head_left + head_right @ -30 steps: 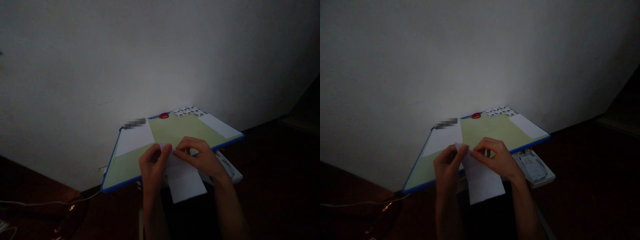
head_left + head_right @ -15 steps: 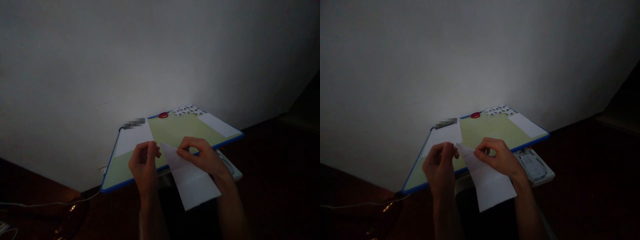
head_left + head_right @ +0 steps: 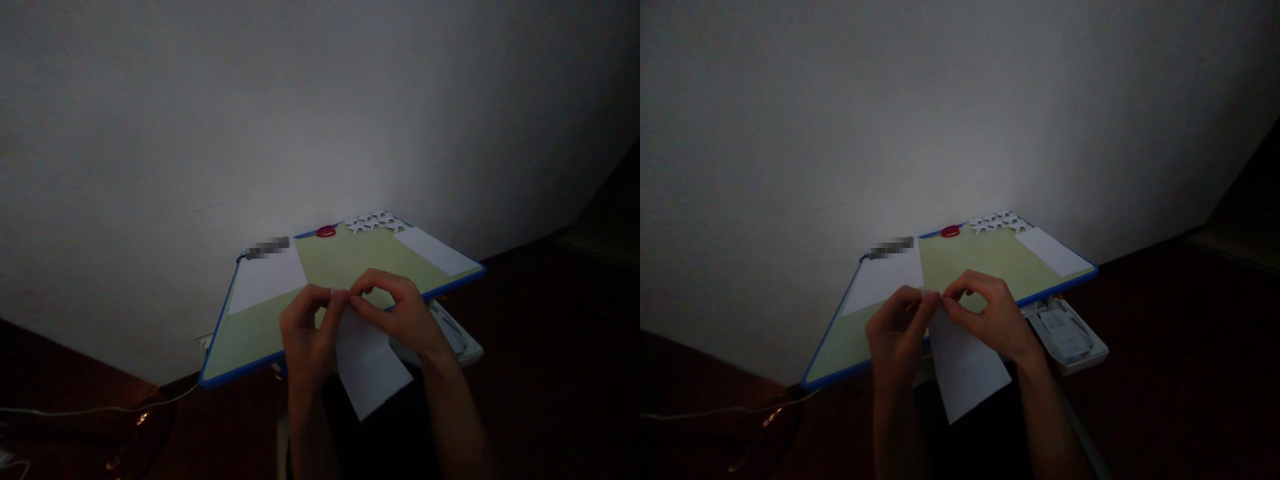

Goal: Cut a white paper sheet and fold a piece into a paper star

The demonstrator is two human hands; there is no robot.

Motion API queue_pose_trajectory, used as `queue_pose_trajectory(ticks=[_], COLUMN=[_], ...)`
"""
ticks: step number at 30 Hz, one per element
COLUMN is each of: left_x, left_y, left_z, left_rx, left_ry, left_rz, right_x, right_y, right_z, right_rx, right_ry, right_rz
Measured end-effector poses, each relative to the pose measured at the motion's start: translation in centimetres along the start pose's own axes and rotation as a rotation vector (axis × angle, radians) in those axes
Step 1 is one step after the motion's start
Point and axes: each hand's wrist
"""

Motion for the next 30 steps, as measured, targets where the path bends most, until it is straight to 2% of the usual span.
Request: queue_pose_trajectory(ticks=[2,9,15,21,30], left_x=[0.1,0.0,0.0,1.2,3.1], left_y=[0.0,-0.4,-0.4,-0.6,-0.6], left_z=[-0.1,-0.4,-0.5,-0.1,0.6], left_rx=[-0.013,-0.050,-0.060,-0.019,-0.005], left_ry=[0.038,0.091,0.014,0.022,0.065], left_rz=[0.006,-0.105,-0.282,-0.421,-0.632], right_x=[-0.2,0.2,1.6,2.0,3.4], right_y=[0.1,0.1,-0.6,-0.8,-1.3], right_z=[0.3,-0.1,-1.4,-2.0,-3.2], right_rx=[0.009,0.035,0.023,0.050,0.077], right_ry=[-0.033,-0.039,0.016,0.028,0.009], right_rz=[-0.006,0.066,0.198,0.271,0.257])
Point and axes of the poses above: each hand's wrist, its own y-axis towards the middle knuckle, its own x-axis out of the back of the hand, z = x × y, and after that the axes turned 9 degrees about z, right-handed
